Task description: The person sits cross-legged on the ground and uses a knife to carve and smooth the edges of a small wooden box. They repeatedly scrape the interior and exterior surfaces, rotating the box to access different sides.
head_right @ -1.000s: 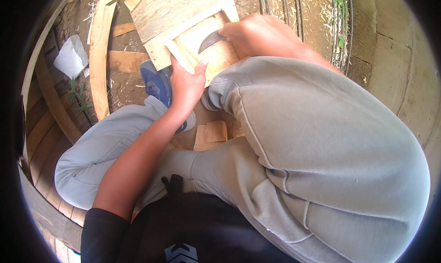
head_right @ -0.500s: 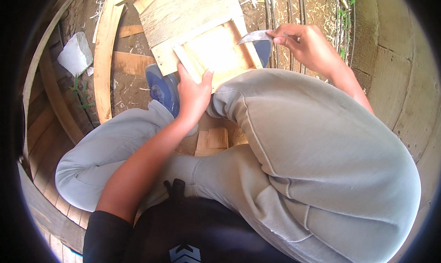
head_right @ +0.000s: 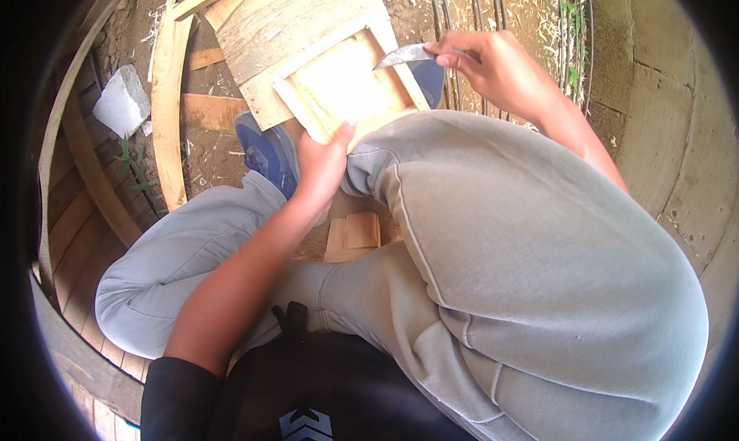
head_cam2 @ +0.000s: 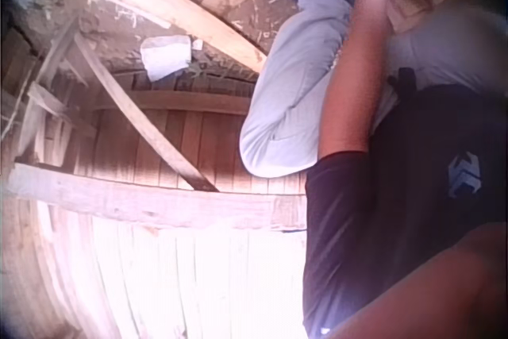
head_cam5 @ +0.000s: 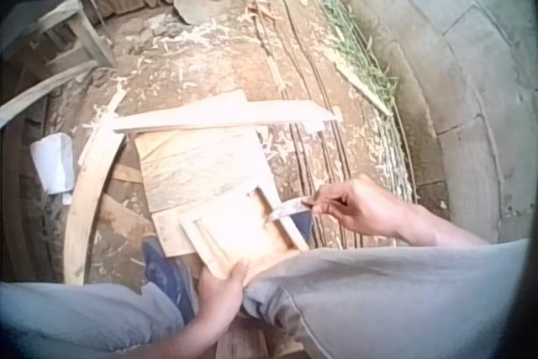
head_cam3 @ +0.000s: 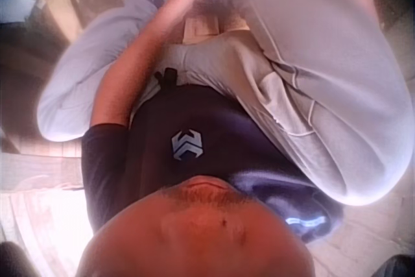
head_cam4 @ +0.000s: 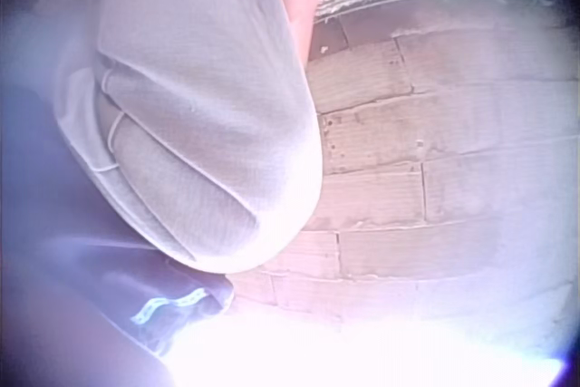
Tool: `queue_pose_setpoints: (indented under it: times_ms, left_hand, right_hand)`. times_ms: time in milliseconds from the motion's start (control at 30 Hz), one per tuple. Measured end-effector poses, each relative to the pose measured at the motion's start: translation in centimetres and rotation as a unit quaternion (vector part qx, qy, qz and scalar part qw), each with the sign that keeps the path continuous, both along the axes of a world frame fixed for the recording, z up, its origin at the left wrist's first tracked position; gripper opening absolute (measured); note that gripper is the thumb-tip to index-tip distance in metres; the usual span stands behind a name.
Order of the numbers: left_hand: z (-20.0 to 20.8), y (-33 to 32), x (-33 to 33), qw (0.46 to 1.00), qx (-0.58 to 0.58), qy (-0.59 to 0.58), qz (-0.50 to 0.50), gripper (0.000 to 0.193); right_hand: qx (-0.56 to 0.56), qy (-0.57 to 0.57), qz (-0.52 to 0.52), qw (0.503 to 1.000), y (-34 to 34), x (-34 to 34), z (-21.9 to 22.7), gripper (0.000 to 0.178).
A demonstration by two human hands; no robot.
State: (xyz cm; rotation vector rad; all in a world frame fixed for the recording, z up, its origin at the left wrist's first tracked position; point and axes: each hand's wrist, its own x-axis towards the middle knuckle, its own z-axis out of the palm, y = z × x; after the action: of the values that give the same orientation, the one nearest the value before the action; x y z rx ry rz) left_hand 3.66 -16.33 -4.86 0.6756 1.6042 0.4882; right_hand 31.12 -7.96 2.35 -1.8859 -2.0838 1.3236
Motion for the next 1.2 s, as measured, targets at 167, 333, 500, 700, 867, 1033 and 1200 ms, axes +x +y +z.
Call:
queue_pose_setpoints:
  times_ms: [167, 333, 500, 700, 867, 1033, 1200]
  left_hand:
    - [0.5, 0.6, -0.2, 1.000, -0.012, 0.011, -0.025, 0.035]
    - [0.9, 1.1, -0.1, 0.998, -0.036, 0.033, -0.038, 0.033]
    - [1.3, 1.2, -0.1, 0.998, -0.035, 0.020, -0.039, 0.034]
    - [0.9, 1.4, -0.1, 0.997, -0.059, 0.027, -0.050, 0.039]
    - [0.6, 0.8, -0.2, 0.998, -0.039, 0.029, -0.050, 0.040]
    - [-0.2, 1.0, -0.5, 0.997, -0.015, 0.033, -0.075, 0.041]
    - [-0.2, 1.3, -0.3, 0.994, 0.003, 0.041, -0.099, 0.040]
  right_hand:
    - [-0.047, -0.041, 0.024, 0.998, 1.9, -0.6, 1.1, 0.016]
    - [0.012, -0.022, 0.048, 0.999, 2.2, -0.3, 0.5, 0.009]
    - [0.041, -0.052, -0.034, 0.997, -1.0, -2.4, 0.2, 0.019]
    - [0.177, -0.067, -0.107, 0.976, -4.0, -4.1, -2.5, 0.020]
    - [0.122, -0.009, -0.026, 0.992, -1.3, -2.0, -1.7, 0.017]
    - [0.015, -0.010, 0.045, 0.999, 2.0, -0.6, 0.5, 0.016]
    - [-0.045, -0.073, 0.067, 0.994, 2.9, -1.2, 2.6, 0.016]
